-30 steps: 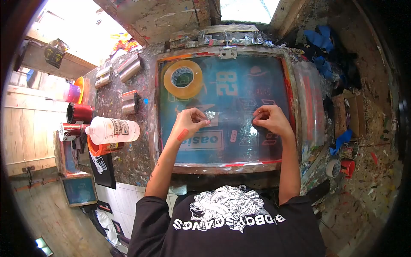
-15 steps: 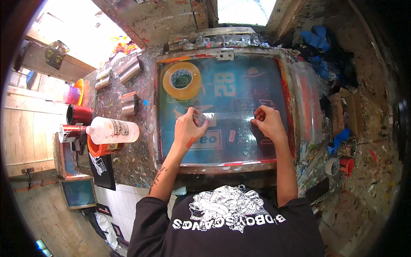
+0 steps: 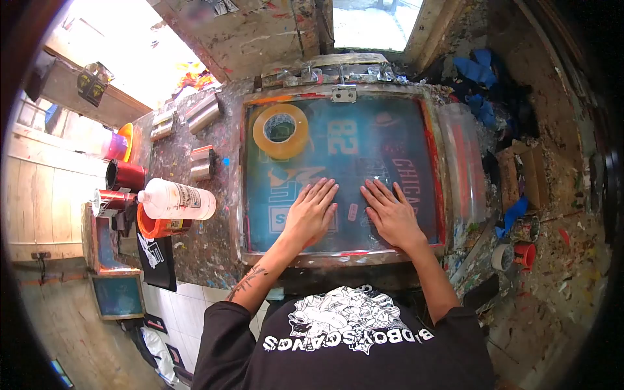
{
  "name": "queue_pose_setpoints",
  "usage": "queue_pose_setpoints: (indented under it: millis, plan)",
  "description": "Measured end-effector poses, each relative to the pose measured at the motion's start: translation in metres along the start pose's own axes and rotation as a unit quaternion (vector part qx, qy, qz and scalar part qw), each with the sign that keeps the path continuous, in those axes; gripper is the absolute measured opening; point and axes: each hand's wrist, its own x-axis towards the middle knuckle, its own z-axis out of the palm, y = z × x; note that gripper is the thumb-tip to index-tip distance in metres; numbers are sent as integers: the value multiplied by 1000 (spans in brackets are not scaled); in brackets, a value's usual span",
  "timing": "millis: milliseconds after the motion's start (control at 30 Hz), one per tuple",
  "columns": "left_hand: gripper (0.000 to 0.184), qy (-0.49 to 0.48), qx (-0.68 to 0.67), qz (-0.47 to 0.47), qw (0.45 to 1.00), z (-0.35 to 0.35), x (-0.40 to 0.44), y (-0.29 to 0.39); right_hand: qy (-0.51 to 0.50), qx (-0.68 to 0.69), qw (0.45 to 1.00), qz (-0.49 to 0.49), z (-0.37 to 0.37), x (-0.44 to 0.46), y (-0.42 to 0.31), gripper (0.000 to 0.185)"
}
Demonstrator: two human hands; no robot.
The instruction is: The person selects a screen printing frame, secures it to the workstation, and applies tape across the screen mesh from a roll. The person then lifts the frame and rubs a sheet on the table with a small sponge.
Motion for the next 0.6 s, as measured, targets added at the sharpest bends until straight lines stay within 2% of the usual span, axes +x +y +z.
queue_pose_setpoints:
  millis: [100,167,267,300,333,400,467,533,567,600]
  plan:
    - [49,1,34,-12,999,-4,-3,-8,27,-22,999,11,-1,5,9,50]
    - [47,31,98,-69,992,-2,-5,-27,105,-80,991,28,-3,16,21,45]
    - [49,51,173,-43,983,-8,-14,-45,108,-57,991,58,-24,41,23,36]
    - [49,55,177,-43,982,-13,-13,-54,176,-51,982,56,-21,57,31,27]
    - [50,62,137,-25,988,-19,-9,-63,180,-51,981,55,-27,76,33,27]
    - [52,65,99,-10,993,-37,4,-63,182,63,981,-10,-39,119,22,29]
    - [54,206,97,23,973,-73,45,-45,196,120,959,-167,-41,168,9,36]
    - [52,244,139,35,959,-77,69,-58,219,87,955,-179,-25,216,6,39]
    - [49,168,160,18,972,-69,75,-73,238,51,952,-187,-15,231,9,42]
    - [45,127,158,41,978,-62,79,-93,243,50,951,-186,-9,237,14,42]
